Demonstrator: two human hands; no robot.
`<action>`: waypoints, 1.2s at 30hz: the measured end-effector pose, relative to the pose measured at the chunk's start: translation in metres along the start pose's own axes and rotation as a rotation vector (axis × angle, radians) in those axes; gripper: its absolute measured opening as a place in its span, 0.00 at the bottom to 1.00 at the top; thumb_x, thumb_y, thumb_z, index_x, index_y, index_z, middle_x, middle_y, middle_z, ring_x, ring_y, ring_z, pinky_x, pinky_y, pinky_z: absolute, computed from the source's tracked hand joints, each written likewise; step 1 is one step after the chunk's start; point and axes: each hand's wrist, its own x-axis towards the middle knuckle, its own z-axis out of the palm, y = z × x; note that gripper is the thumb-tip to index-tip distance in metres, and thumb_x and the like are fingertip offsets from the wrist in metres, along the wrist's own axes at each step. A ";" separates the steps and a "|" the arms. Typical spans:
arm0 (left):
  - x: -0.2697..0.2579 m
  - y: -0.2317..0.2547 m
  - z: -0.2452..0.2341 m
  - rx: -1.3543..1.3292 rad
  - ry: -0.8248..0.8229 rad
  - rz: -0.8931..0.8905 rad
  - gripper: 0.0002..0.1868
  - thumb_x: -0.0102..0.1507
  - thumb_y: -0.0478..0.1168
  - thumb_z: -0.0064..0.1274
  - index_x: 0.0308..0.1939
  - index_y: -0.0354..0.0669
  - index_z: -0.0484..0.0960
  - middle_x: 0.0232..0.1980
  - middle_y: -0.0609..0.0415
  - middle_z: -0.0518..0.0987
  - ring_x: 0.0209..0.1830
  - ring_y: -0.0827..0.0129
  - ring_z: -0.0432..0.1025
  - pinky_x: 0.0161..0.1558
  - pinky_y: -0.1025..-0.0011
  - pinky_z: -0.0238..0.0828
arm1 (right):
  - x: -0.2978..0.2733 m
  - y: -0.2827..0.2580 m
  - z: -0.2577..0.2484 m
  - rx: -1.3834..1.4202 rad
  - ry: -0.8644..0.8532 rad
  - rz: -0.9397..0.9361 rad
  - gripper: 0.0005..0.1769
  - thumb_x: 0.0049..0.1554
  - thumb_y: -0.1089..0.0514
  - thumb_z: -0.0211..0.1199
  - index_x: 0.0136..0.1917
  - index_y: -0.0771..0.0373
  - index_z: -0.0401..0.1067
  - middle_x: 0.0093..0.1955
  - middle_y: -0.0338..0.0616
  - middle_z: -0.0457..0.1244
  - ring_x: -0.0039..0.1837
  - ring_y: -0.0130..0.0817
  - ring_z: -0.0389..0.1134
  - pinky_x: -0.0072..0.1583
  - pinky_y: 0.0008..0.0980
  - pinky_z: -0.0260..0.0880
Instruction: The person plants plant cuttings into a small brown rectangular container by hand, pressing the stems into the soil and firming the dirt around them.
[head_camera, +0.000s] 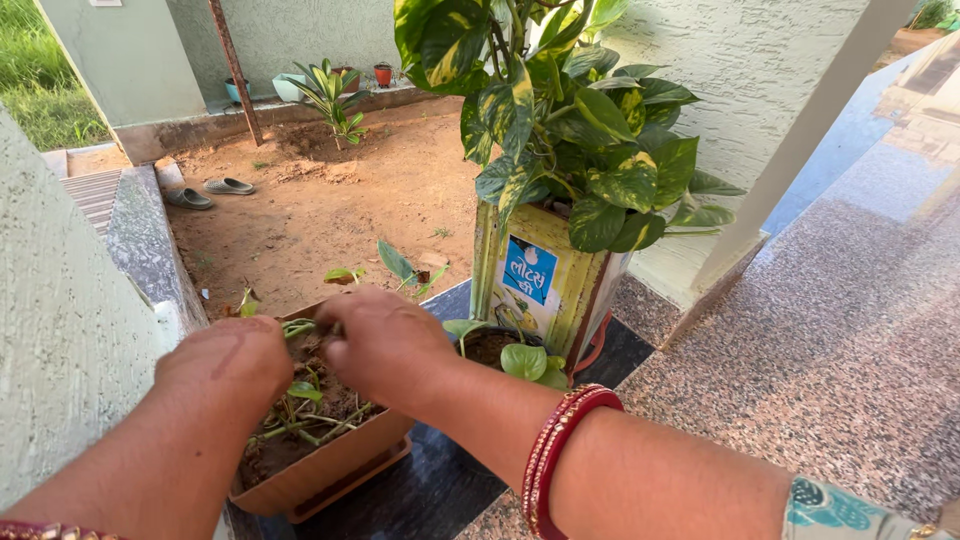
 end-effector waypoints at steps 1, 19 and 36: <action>0.002 0.000 0.000 0.007 0.009 0.009 0.22 0.68 0.39 0.44 0.65 0.46 0.80 0.71 0.50 0.77 0.69 0.54 0.74 0.65 0.55 0.73 | 0.002 -0.004 0.000 0.043 -0.025 -0.054 0.14 0.55 0.51 0.60 0.52 0.50 0.81 0.53 0.47 0.68 0.61 0.45 0.69 0.64 0.43 0.67; -0.004 0.006 -0.013 -0.029 -0.121 -0.072 0.27 0.62 0.49 0.62 0.64 0.45 0.81 0.68 0.51 0.78 0.67 0.55 0.74 0.64 0.60 0.74 | 0.016 -0.028 0.032 -0.171 -0.213 0.065 0.17 0.53 0.46 0.63 0.55 0.46 0.79 0.59 0.50 0.59 0.64 0.51 0.58 0.64 0.44 0.63; -0.015 0.007 -0.017 -0.041 -0.134 -0.069 0.24 0.64 0.43 0.57 0.65 0.47 0.81 0.71 0.51 0.76 0.69 0.56 0.73 0.65 0.58 0.73 | 0.030 -0.019 0.053 -0.229 -0.318 0.086 0.29 0.54 0.39 0.61 0.63 0.57 0.74 0.65 0.52 0.60 0.68 0.55 0.58 0.67 0.50 0.62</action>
